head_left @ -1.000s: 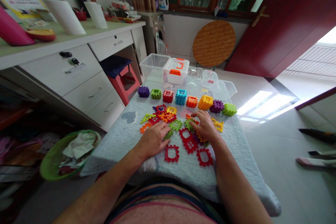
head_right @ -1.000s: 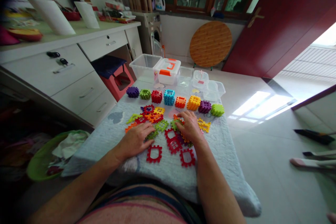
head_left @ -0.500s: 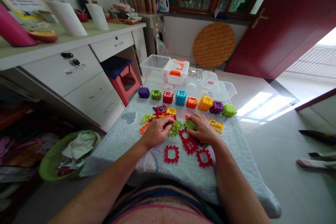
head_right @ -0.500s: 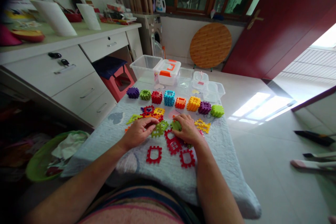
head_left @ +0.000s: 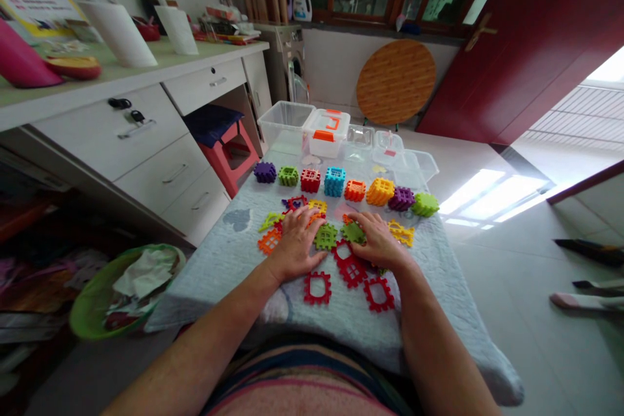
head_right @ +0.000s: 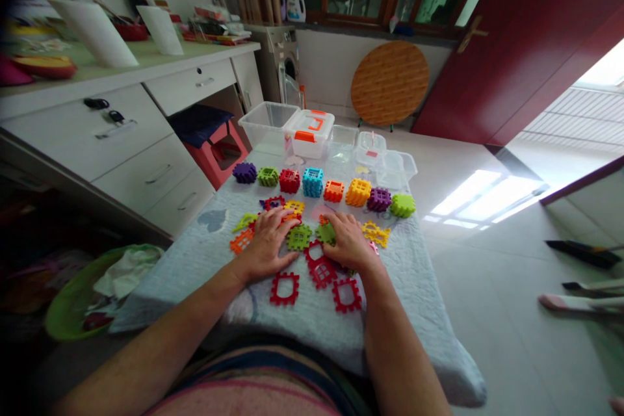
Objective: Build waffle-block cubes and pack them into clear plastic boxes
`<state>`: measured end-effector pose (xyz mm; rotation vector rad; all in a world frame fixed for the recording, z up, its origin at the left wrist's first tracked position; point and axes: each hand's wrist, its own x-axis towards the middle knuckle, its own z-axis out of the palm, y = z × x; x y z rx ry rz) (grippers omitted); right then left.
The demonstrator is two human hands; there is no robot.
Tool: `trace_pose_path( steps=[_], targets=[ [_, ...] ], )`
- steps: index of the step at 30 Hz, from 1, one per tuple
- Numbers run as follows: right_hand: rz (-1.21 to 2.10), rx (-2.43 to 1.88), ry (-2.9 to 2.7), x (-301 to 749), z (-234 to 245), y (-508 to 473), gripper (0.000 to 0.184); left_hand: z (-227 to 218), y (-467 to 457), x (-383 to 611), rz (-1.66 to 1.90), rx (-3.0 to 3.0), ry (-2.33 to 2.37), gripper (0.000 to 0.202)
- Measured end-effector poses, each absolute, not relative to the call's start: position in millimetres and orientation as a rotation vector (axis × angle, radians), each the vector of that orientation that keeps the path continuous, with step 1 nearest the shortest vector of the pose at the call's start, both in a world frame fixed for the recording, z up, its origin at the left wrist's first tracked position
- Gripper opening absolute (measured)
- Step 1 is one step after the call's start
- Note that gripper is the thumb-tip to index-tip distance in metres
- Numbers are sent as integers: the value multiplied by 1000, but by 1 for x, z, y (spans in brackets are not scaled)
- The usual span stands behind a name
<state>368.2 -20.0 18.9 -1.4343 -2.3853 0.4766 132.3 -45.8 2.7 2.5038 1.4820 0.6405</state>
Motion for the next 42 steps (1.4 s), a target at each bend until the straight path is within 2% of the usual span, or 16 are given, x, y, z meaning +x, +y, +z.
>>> trace_pose_path(
  steps=[4, 8, 15, 24, 32, 37, 42],
  targets=[
    [427, -1421, -2345, 365, 18, -19, 52, -3, -43, 134, 674, 2485, 1499, 51],
    [366, -1366, -2254, 361, 19, -19, 43, -3, -43, 135, 735, 2473, 1472, 52],
    [326, -1267, -2250, 340, 19, -26, 37, -6, -42, 133, 836, 2439, 1417, 85],
    [420, -1203, -2369, 342, 20, -30, 51, -1, -44, 134, 818, 2436, 1419, 71],
    [443, -1157, -2330, 339, 18, -30, 47, -1, -44, 132, 830, 2431, 1411, 73],
    [443, -1131, -2335, 336, 17, -31, 52, 0, -44, 132, 825, 2422, 1421, 72],
    [448, -1141, -2269, 339, 19, -30, 48, 0, -45, 134, 784, 2433, 1462, 64]
  ],
)
